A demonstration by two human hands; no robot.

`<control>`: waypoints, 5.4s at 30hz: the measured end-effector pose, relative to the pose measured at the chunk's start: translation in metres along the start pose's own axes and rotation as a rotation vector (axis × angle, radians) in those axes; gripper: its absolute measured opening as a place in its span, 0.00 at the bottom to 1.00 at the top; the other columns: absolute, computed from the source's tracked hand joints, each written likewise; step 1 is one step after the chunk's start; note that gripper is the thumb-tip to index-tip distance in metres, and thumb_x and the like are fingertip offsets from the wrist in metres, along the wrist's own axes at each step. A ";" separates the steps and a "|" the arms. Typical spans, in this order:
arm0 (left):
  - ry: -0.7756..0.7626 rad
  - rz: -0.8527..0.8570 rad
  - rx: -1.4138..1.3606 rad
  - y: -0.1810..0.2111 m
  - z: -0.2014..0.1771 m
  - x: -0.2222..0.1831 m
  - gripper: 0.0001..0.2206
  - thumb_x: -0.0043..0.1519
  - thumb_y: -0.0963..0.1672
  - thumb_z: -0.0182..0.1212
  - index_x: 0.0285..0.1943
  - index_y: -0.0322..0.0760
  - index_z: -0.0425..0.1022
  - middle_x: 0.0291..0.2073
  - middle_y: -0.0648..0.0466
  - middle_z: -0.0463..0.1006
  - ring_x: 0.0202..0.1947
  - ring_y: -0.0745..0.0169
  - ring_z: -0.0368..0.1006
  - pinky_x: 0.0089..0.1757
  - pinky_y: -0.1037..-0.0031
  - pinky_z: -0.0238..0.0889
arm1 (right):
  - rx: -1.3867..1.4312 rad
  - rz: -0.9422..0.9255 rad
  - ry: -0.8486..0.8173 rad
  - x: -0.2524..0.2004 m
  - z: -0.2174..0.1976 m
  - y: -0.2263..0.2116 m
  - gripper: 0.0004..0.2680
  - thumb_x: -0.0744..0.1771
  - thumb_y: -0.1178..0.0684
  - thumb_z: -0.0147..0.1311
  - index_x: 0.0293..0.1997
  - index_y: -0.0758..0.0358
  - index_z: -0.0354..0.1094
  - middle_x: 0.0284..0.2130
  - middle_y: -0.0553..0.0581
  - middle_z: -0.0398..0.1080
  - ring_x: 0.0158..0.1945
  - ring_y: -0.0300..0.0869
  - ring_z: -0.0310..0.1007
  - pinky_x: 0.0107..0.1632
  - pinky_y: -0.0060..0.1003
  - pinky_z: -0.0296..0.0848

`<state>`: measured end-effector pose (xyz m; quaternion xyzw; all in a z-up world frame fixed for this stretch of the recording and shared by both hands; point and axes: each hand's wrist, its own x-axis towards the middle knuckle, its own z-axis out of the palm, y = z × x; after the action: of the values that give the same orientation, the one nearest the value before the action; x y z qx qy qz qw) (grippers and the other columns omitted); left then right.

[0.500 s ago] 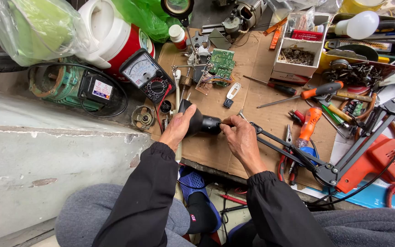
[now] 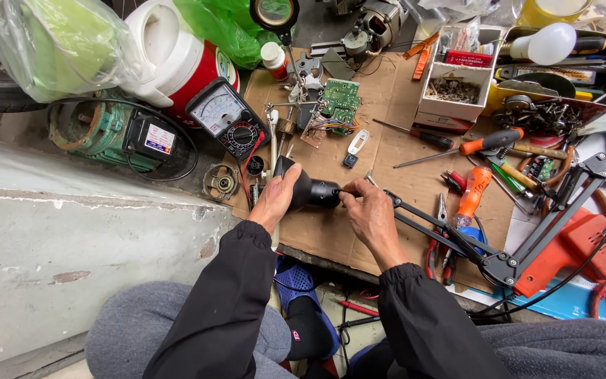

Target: Repairing a desk lamp by disassembling the socket and testing the wiring with a multimeter

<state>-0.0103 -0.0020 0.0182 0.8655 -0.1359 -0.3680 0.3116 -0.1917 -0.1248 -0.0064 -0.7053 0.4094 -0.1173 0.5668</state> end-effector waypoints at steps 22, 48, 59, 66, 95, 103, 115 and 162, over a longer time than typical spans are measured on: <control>-0.014 0.087 0.066 -0.002 0.015 -0.005 0.39 0.71 0.64 0.47 0.57 0.23 0.80 0.52 0.30 0.83 0.62 0.33 0.78 0.58 0.47 0.70 | -0.256 -0.066 -0.054 0.000 -0.009 -0.004 0.08 0.70 0.48 0.58 0.52 0.47 0.82 0.44 0.58 0.85 0.55 0.63 0.82 0.58 0.62 0.77; 0.098 0.191 0.055 0.011 0.029 -0.039 0.24 0.74 0.58 0.47 0.54 0.37 0.76 0.41 0.28 0.86 0.52 0.21 0.82 0.51 0.38 0.74 | -0.370 -0.278 0.073 0.002 0.009 0.017 0.03 0.72 0.52 0.59 0.46 0.50 0.79 0.37 0.61 0.82 0.47 0.64 0.83 0.48 0.60 0.80; 0.126 0.450 0.319 0.027 0.072 -0.083 0.18 0.75 0.49 0.48 0.60 0.29 0.73 0.42 0.29 0.84 0.48 0.22 0.84 0.46 0.41 0.79 | -0.194 -0.090 -0.014 -0.036 -0.039 -0.088 0.13 0.73 0.42 0.51 0.58 0.53 0.79 0.61 0.63 0.77 0.66 0.67 0.73 0.68 0.65 0.69; -0.196 0.576 0.216 0.031 0.029 -0.113 0.23 0.71 0.48 0.55 0.69 0.24 0.74 0.61 0.27 0.78 0.69 0.27 0.73 0.62 0.46 0.71 | -0.366 0.068 -0.083 -0.012 -0.030 -0.061 0.11 0.70 0.45 0.50 0.53 0.47 0.79 0.48 0.66 0.82 0.62 0.67 0.76 0.60 0.67 0.74; 0.315 0.611 0.461 -0.035 0.062 -0.030 0.06 0.62 0.43 0.71 0.33 0.38 0.82 0.32 0.51 0.75 0.37 0.40 0.81 0.37 0.54 0.78 | -0.384 -0.007 -0.084 -0.020 0.006 -0.074 0.16 0.69 0.53 0.47 0.62 0.65 0.75 0.42 0.83 0.79 0.52 0.76 0.80 0.52 0.70 0.79; 0.432 0.589 0.597 -0.046 0.053 -0.025 0.07 0.61 0.49 0.69 0.32 0.49 0.81 0.32 0.58 0.74 0.43 0.51 0.77 0.45 0.59 0.73 | -0.422 -0.265 -0.020 -0.064 0.007 -0.080 0.21 0.70 0.51 0.51 0.74 0.67 0.64 0.55 0.86 0.76 0.51 0.80 0.78 0.52 0.78 0.73; 0.504 0.286 0.192 -0.072 0.069 -0.044 0.05 0.70 0.46 0.64 0.49 0.47 0.85 0.40 0.51 0.80 0.49 0.42 0.82 0.51 0.54 0.78 | 0.749 0.516 0.221 -0.069 -0.011 0.066 0.20 0.70 0.49 0.64 0.66 0.76 0.69 0.44 0.70 0.82 0.42 0.53 0.88 0.48 0.44 0.87; -0.227 -0.188 -0.346 -0.024 0.021 -0.012 0.38 0.52 0.43 0.81 0.76 0.34 0.75 0.53 0.49 0.88 0.49 0.57 0.84 0.45 0.67 0.84 | 0.783 0.231 0.138 -0.026 0.042 0.033 0.04 0.70 0.63 0.61 0.43 0.76 0.79 0.30 0.74 0.80 0.27 0.50 0.84 0.28 0.40 0.87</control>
<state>-0.0332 0.0131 -0.0020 0.7610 -0.0237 -0.5084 0.4023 -0.1962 -0.0776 -0.0419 -0.3763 0.4474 -0.2469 0.7729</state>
